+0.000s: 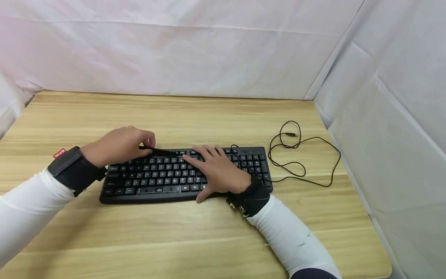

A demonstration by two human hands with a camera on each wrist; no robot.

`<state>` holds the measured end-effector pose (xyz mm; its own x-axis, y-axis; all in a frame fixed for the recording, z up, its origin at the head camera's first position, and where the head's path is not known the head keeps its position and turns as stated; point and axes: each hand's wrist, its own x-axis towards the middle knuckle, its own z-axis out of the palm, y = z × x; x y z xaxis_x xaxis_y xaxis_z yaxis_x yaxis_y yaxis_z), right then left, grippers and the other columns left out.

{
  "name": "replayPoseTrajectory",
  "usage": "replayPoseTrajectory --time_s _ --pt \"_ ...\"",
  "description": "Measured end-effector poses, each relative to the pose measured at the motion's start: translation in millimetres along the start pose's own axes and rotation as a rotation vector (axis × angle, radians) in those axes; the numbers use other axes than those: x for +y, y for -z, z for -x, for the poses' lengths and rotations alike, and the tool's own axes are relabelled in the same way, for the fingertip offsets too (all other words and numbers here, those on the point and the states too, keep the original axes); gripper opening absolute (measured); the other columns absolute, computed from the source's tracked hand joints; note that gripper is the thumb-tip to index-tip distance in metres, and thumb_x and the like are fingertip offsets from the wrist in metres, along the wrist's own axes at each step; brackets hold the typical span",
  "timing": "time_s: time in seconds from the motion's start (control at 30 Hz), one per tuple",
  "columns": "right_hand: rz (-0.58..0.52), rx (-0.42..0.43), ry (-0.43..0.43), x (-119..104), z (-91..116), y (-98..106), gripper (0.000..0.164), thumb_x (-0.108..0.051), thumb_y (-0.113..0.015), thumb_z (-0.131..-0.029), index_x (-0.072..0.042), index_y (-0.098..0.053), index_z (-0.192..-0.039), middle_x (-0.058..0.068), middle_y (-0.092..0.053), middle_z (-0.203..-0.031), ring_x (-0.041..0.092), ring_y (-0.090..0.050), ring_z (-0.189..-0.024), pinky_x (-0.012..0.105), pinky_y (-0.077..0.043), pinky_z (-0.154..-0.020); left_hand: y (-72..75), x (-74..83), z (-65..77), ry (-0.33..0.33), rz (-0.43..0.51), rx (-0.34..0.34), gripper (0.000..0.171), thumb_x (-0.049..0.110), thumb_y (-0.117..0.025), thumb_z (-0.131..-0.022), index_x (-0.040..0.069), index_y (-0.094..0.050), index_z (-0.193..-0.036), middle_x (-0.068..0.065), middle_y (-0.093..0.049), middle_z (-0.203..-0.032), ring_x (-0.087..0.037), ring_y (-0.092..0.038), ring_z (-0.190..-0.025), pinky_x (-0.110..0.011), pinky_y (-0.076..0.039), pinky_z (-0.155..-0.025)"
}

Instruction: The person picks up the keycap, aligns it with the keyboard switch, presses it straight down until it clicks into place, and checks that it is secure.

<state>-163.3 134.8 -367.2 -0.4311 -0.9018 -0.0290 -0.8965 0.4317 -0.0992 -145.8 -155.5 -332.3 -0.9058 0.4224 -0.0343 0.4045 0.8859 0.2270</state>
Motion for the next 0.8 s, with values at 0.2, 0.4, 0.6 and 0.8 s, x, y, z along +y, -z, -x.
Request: replayPoseTrajectory --time_s 0.2,0.4,0.6,0.8 --pt "-0.002 -0.008 0.007 1 2 1 0.123 -0.076 -0.068 -0.053 -0.019 -0.022 -0.151 0.017 -0.021 -0.152 0.032 -0.017 -0.135 0.061 -0.021 -0.106 -5.5 2.8 9.7 -0.041 -0.003 0.029 0.011 0.011 -0.072 -0.079 0.013 -0.07 -0.09 -0.002 -0.07 -0.082 -0.012 -0.056 -0.064 -0.037 -0.052 -0.055" --pt "-0.002 0.003 0.012 1 1 3 0.122 -0.075 -0.069 -0.052 -0.018 -0.024 -0.15 0.017 -0.021 -0.152 0.031 -0.017 -0.135 0.062 -0.021 -0.106 -9.6 5.0 21.3 -0.055 -0.04 0.103 0.015 0.012 -0.075 -0.076 0.013 -0.07 -0.09 -0.001 -0.069 -0.087 -0.011 -0.056 -0.064 -0.035 -0.052 -0.053" --pt "-0.002 -0.001 0.013 1 1 4 0.122 -0.076 -0.069 -0.052 -0.018 -0.024 -0.15 0.017 -0.021 -0.152 0.031 -0.017 -0.135 0.061 -0.022 -0.106 -13.6 7.1 32.7 -0.084 -0.069 0.157 0.017 0.014 -0.077 -0.073 0.015 -0.069 -0.088 -0.001 -0.065 -0.084 -0.009 -0.053 -0.059 -0.032 -0.05 -0.049" --pt "-0.014 0.005 0.014 0 0 6 0.122 -0.075 -0.069 -0.052 -0.018 -0.024 -0.15 0.017 -0.021 -0.152 0.032 -0.018 -0.135 0.062 -0.021 -0.106 -18.3 6.4 40.5 -0.108 -0.047 0.181 0.021 0.021 -0.08 -0.073 0.015 -0.071 -0.09 0.002 -0.062 -0.076 -0.008 -0.053 -0.059 -0.03 -0.047 -0.047"
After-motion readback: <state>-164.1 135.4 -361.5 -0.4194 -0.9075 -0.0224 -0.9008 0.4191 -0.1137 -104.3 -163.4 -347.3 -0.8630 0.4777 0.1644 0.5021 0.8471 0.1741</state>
